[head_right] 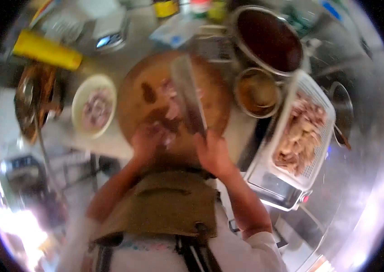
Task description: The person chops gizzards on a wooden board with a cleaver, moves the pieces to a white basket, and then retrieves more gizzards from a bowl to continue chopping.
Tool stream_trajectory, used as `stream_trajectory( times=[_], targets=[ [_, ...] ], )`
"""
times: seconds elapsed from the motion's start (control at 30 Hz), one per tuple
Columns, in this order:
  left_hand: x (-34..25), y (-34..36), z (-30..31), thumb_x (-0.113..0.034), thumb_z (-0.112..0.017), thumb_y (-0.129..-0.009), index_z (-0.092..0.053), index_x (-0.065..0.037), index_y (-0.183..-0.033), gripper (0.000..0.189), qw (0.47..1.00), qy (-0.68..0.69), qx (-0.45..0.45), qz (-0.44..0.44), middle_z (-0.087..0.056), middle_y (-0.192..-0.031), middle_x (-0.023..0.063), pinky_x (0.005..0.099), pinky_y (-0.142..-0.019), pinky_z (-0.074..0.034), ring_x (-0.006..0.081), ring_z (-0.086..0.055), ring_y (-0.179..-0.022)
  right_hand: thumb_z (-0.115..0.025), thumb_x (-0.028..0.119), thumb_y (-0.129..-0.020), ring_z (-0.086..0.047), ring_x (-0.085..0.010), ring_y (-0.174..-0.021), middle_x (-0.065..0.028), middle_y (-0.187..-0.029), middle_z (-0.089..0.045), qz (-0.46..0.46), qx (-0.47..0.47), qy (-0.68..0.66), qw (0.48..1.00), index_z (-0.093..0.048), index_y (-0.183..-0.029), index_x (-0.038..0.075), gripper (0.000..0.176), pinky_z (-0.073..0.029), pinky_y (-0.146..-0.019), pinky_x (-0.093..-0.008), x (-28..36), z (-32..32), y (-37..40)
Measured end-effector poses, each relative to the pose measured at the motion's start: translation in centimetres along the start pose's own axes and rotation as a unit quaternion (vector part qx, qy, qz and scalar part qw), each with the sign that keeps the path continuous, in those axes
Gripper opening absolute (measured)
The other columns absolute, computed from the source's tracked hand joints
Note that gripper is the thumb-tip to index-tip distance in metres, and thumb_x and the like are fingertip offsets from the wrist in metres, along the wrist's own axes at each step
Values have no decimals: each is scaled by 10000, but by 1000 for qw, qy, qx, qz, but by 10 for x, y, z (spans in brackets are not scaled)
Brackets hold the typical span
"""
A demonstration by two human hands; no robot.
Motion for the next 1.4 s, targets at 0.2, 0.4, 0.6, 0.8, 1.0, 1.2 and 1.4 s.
stream_trajectory(
  times=[0.2,0.4,0.6,0.8,1.0,1.2,1.4],
  targets=[
    [-17,6,23,-143,-708,-773,-631,-36,-937,210,994,11,10,-104,-632,-837,124,401,-684,-520,324,-620,-787,-560,141,-934,-592,-486,-665,-292,-703,-577,-93,18,-154,984,-491,-874,-17,183,-451,-561,-527,36,-28,-43],
    [-20,-20,21,-81,-672,-715,-644,-54,-881,170,955,42,73,-283,-619,-862,119,417,-716,-527,322,-617,-817,-518,153,-943,-588,-513,-689,-308,-705,-576,-103,70,-115,985,-499,-903,-39,196,-456,-605,-554,62,-42,-64],
    [-23,-26,17,-121,-695,-715,-658,-87,-919,210,962,9,72,-261,-638,-934,134,417,-723,-534,332,-623,-874,-518,187,-941,-594,-520,-715,-320,-741,-595,-158,99,-122,975,-509,-918,-54,242,-466,-619,-541,62,-54,-68],
    [-6,-32,15,-147,-708,-733,-639,-67,-939,232,987,-11,92,-131,-614,-941,137,430,-716,-534,344,-620,-863,-532,153,-942,-585,-449,-755,-239,-859,-610,-168,97,-75,978,-586,-1010,-4,180,-457,-643,-512,56,-47,-67],
    [-13,-25,33,-100,-721,-716,-646,-79,-914,213,988,29,-1,-150,-618,-876,115,420,-702,-532,327,-615,-832,-530,173,-946,-591,-503,-693,-302,-710,-586,-106,88,-73,988,-483,-878,-30,219,-462,-615,-542,73,-60,-83],
    [-2,-24,27,-36,-710,-687,-653,-65,-887,210,968,68,-13,-239,-630,-891,117,405,-695,-527,311,-617,-823,-516,149,-946,-583,-521,-714,-329,-730,-575,-142,133,-108,975,-468,-899,-44,204,-456,-627,-562,81,-69,-88],
    [4,-23,25,-31,-717,-657,-645,-59,-898,253,965,79,-32,-249,-616,-867,113,396,-676,-518,307,-606,-787,-500,145,-948,-586,-527,-737,-338,-745,-578,-126,148,-93,976,-471,-915,-56,206,-458,-656,-576,89,-72,-90]
  ],
)
Point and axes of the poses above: each hand's wrist, its own y-axis away from the middle knuckle, its own z-axis out of the back of the hand, x = y × z, the point moved 5 cm from there along -y, towards the middle knuckle
